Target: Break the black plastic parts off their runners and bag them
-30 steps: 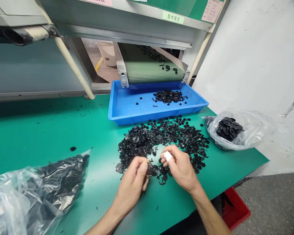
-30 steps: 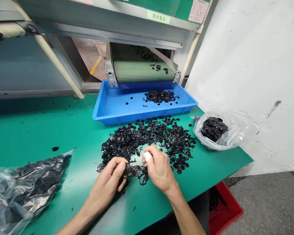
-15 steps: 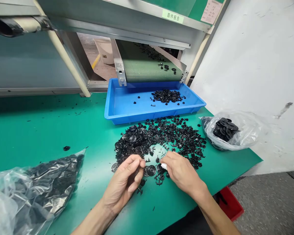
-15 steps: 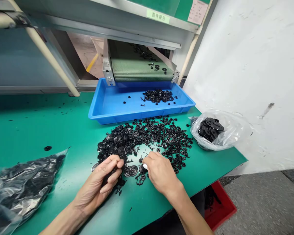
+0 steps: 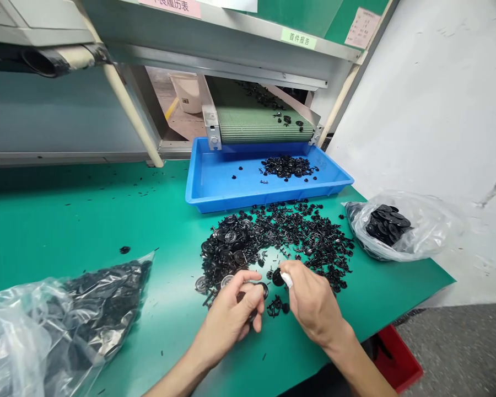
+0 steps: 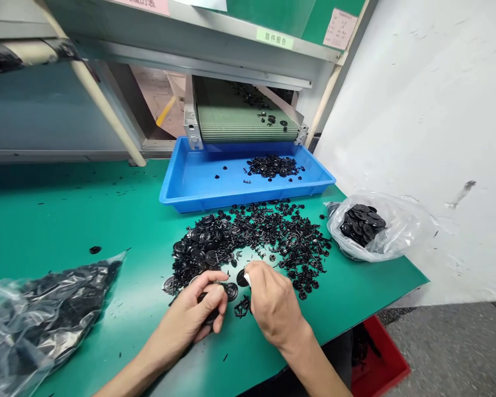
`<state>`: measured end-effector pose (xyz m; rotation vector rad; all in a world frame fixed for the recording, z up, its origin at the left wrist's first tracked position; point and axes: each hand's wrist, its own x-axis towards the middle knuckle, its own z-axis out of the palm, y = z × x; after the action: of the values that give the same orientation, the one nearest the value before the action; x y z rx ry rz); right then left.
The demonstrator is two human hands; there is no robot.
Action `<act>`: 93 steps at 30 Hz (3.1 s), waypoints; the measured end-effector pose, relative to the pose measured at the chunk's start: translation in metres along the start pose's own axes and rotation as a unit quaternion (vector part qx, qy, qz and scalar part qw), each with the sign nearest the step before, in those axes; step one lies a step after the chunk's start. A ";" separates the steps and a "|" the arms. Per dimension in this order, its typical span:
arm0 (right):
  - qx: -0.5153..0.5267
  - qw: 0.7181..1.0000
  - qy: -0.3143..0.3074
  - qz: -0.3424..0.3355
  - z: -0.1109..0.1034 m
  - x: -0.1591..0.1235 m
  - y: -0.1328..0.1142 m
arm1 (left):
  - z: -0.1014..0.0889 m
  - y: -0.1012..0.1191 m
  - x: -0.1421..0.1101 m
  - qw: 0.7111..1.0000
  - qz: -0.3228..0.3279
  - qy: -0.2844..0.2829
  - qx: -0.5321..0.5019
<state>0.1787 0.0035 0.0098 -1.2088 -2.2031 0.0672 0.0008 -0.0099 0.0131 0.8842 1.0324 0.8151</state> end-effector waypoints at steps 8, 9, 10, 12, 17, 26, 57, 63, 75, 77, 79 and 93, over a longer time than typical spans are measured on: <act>0.167 0.982 -0.075 0.039 0.005 -0.003 -0.011 | -0.005 0.002 0.000 0.986 0.065 0.040 0.148; 0.183 0.978 -0.092 0.041 0.004 -0.002 -0.010 | -0.006 0.002 0.000 0.982 0.080 0.047 0.167; 0.193 0.975 -0.100 0.041 0.002 -0.002 -0.008 | -0.007 0.003 0.000 0.977 0.095 0.049 0.186; 0.202 0.973 -0.100 0.043 -0.001 0.000 -0.008 | -0.009 0.004 -0.001 0.969 0.114 0.039 0.216; 0.238 0.957 -0.148 0.068 -0.005 0.003 -0.013 | -0.009 0.001 -0.002 0.956 0.142 -0.009 0.255; 0.273 0.945 -0.165 0.069 -0.001 0.008 -0.021 | -0.006 0.004 -0.011 0.950 0.153 0.031 0.269; 0.203 0.957 -0.161 0.128 0.006 0.015 -0.001 | -0.008 -0.002 -0.004 0.997 0.049 0.057 -0.009; 0.476 0.816 -0.074 0.320 0.016 0.012 0.002 | -0.011 0.000 -0.003 0.996 0.019 0.034 -0.074; 0.397 0.884 -0.114 0.217 0.002 0.001 -0.022 | -0.010 -0.005 -0.003 0.984 0.086 0.043 0.150; 0.353 0.905 -0.131 0.200 -0.002 0.001 -0.024 | -0.010 -0.005 -0.004 0.977 0.106 0.038 0.178; 0.323 0.919 -0.142 0.177 -0.005 0.001 -0.026 | -0.009 -0.005 -0.006 0.975 0.116 0.028 0.187; 0.115 0.991 -0.034 -0.061 0.010 0.002 -0.033 | -0.003 -0.008 -0.010 0.998 0.021 0.046 0.046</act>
<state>0.1479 -0.0123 0.0137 -0.9580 -2.2515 0.3079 -0.0036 -0.0210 0.0091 0.9561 1.1422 0.8567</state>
